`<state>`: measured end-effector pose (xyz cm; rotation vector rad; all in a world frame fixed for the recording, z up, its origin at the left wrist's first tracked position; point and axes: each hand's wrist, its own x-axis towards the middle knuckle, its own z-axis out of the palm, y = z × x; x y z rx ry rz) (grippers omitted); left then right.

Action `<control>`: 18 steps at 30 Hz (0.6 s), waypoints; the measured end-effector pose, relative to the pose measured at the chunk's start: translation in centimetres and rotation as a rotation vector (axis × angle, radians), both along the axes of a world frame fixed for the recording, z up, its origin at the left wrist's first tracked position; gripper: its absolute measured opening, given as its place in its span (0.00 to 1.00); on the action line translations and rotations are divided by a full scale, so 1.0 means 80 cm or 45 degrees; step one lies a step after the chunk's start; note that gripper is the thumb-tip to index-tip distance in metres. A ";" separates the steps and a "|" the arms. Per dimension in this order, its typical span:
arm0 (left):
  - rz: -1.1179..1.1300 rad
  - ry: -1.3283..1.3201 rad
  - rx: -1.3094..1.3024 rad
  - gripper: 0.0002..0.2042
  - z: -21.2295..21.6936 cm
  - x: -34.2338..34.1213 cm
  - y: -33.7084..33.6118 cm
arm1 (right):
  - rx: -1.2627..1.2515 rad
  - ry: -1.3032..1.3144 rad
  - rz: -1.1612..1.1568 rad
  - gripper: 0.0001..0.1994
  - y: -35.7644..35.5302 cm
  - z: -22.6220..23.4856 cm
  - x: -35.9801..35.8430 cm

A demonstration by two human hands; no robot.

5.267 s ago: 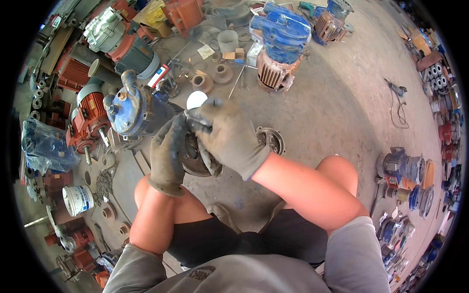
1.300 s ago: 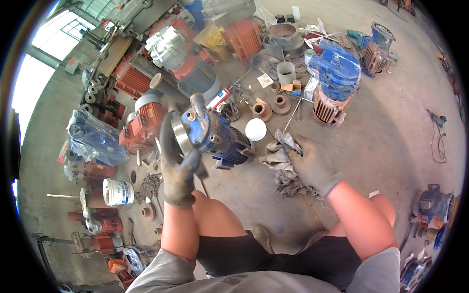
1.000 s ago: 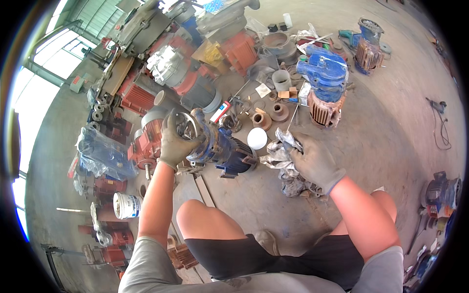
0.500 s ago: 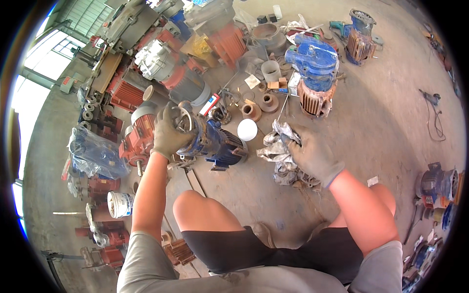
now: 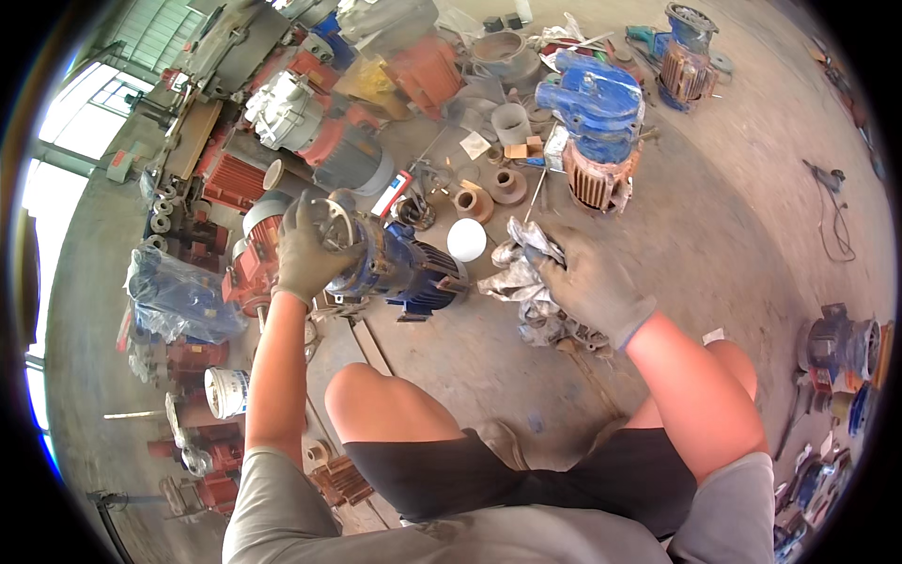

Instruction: The person sits on the floor of a workshop and cleans a circular metal mechanical part using a rag and a screwdriver. They wipe the surface and scrape out debris from the interior of the part.

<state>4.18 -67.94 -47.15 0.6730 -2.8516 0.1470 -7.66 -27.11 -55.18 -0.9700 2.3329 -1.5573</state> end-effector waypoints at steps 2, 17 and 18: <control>0.061 -0.054 0.020 0.70 0.006 0.002 -0.002 | 0.000 -0.199 -0.002 0.24 -0.004 0.008 -0.001; -0.186 0.000 2.619 0.22 -0.051 0.048 0.301 | -0.353 -0.868 0.121 0.23 0.012 0.083 0.057; -0.216 -0.093 2.653 0.21 -0.058 0.056 0.301 | -0.389 -0.931 0.068 0.23 0.016 0.080 0.064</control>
